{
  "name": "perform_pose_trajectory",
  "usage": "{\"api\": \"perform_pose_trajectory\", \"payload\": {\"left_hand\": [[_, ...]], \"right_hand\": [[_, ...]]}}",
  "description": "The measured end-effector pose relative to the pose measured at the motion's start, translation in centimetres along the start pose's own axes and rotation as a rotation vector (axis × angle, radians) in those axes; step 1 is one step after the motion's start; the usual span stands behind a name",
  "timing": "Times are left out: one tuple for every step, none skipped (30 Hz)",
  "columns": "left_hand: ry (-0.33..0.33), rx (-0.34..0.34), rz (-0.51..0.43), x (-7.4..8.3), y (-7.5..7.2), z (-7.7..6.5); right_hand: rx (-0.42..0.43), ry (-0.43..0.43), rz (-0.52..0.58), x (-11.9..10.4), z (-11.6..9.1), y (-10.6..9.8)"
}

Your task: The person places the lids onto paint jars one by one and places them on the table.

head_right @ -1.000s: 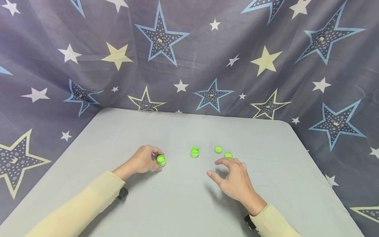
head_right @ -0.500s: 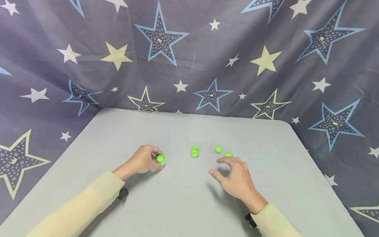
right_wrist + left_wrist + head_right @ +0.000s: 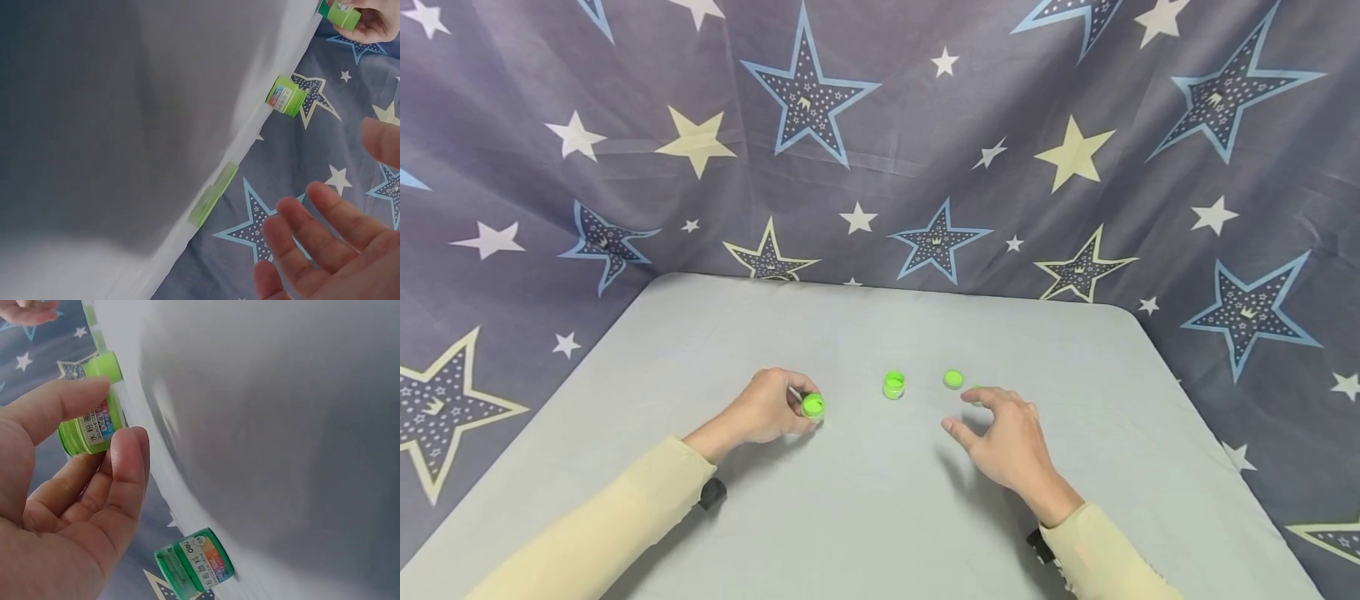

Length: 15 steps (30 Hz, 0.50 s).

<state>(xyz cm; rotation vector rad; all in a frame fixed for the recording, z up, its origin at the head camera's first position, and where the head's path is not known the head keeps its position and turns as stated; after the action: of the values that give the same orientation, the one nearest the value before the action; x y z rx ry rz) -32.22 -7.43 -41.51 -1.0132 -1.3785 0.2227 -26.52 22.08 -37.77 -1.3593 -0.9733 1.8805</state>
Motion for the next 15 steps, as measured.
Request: {"api": "perform_pose_trajectory", "payload": {"left_hand": [[0.005,-0.001,0.001,0.1,0.0,0.0],[0.010,-0.002,0.005,0.2,0.1,-0.1],[0.016,-0.003,0.011,0.4,0.1,-0.1],[0.020,-0.003,0.013,0.4,0.1,-0.2],[0.025,-0.008,0.015,0.6,0.2,-0.2],[0.028,-0.010,0.018,0.7,0.2,-0.3],[0.032,-0.015,0.018,0.8,0.3,-0.3],[0.036,-0.020,0.018,0.9,0.4,-0.4],[0.040,-0.024,0.016,1.0,0.5,-0.4],[0.041,-0.029,0.013,1.2,0.6,-0.4],[0.044,-0.034,0.012,1.3,0.6,-0.5],[0.046,-0.036,0.011,1.5,0.7,-0.5],[0.049,-0.040,0.011,1.7,0.7,-0.5],[0.052,-0.041,0.017,1.9,0.7,-0.5],[0.055,-0.042,0.020,2.0,0.7,-0.6]], "right_hand": [[-0.003,0.007,0.000,0.2,0.1,0.0],[-0.006,0.015,0.002,0.4,0.2,0.0],[-0.011,0.022,0.003,0.6,0.3,0.0],[-0.016,0.032,0.003,0.8,0.3,0.0],[-0.022,0.041,0.004,1.0,0.4,0.0],[-0.027,0.048,0.004,1.2,0.5,0.0],[-0.032,0.057,0.004,1.5,0.6,0.0],[-0.036,0.062,0.003,1.7,0.6,0.0],[-0.039,0.067,0.004,1.9,0.7,0.0],[-0.041,0.072,0.003,2.0,0.8,0.0],[-0.043,0.076,0.001,2.2,0.8,-0.1],[-0.043,0.081,0.000,2.3,0.9,-0.1],[-0.044,0.086,-0.001,2.5,1.0,-0.2],[-0.045,0.090,-0.002,2.6,1.1,-0.2],[-0.047,0.095,-0.003,2.7,1.2,-0.2]]}}
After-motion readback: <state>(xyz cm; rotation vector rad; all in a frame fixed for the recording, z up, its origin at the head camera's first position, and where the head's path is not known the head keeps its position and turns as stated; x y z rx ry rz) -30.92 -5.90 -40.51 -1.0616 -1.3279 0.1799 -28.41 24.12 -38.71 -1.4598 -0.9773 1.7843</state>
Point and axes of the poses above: each hand's wrist, its own z-axis towards the middle knuckle, its own y-axis out of the palm, x = y × z, the point moved 10 cm from there along z, towards the middle knuckle, and after that the axes turned 11 degrees about -x, right-handed, at the moved point
